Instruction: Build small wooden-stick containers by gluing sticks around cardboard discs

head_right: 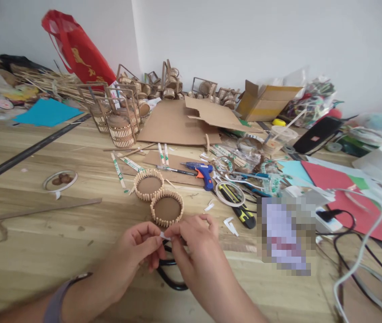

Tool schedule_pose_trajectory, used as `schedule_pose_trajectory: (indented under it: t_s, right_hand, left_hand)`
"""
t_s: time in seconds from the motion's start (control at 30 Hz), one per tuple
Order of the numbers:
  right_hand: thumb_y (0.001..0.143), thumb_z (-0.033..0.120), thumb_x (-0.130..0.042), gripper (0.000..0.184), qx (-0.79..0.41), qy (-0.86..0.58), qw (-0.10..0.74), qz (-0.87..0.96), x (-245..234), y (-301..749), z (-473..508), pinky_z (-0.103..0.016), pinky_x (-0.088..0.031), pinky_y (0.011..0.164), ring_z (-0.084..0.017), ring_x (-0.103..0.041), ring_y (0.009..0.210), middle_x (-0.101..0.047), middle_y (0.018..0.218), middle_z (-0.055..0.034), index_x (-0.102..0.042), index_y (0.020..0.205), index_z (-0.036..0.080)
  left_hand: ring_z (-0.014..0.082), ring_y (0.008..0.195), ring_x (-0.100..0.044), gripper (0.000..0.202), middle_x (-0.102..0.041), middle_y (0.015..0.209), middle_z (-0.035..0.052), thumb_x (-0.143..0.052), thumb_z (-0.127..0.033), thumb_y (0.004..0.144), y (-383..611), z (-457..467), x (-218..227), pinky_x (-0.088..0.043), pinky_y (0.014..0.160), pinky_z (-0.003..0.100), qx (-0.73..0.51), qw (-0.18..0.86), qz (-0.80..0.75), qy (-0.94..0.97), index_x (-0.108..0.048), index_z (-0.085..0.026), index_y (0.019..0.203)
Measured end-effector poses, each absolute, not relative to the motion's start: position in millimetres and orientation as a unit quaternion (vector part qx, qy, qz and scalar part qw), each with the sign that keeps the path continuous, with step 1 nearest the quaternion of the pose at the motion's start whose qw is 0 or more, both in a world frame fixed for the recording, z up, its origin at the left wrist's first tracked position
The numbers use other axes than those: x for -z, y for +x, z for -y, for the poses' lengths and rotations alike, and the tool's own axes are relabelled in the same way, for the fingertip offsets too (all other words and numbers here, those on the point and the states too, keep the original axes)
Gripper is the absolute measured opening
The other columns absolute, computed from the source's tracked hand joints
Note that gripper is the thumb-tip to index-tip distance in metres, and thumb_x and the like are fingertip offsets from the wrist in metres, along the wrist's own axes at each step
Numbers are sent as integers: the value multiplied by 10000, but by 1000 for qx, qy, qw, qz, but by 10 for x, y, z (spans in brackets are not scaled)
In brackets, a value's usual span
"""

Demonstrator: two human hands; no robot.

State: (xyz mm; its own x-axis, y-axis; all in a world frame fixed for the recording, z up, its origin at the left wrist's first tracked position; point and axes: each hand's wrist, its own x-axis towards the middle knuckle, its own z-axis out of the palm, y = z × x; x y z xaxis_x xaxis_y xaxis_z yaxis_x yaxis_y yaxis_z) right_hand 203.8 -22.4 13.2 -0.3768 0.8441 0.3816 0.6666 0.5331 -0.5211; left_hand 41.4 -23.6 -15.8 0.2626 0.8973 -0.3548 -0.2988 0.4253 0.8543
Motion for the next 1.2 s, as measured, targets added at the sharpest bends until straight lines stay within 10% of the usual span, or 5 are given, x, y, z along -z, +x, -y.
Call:
schedule_pose_trajectory:
  t_s: [1.2]
  right_hand:
    - [914, 177, -535, 153, -43, -437, 283, 853, -182, 1999, 279, -399, -120, 1087, -207, -662, 1014, -760, 861, 27, -633, 842, 270]
  left_hand:
    - [82, 429, -492, 132, -597, 520, -32, -629, -279, 634, 424, 281, 113, -371, 437, 192, -389, 688, -478, 384, -535, -187, 632]
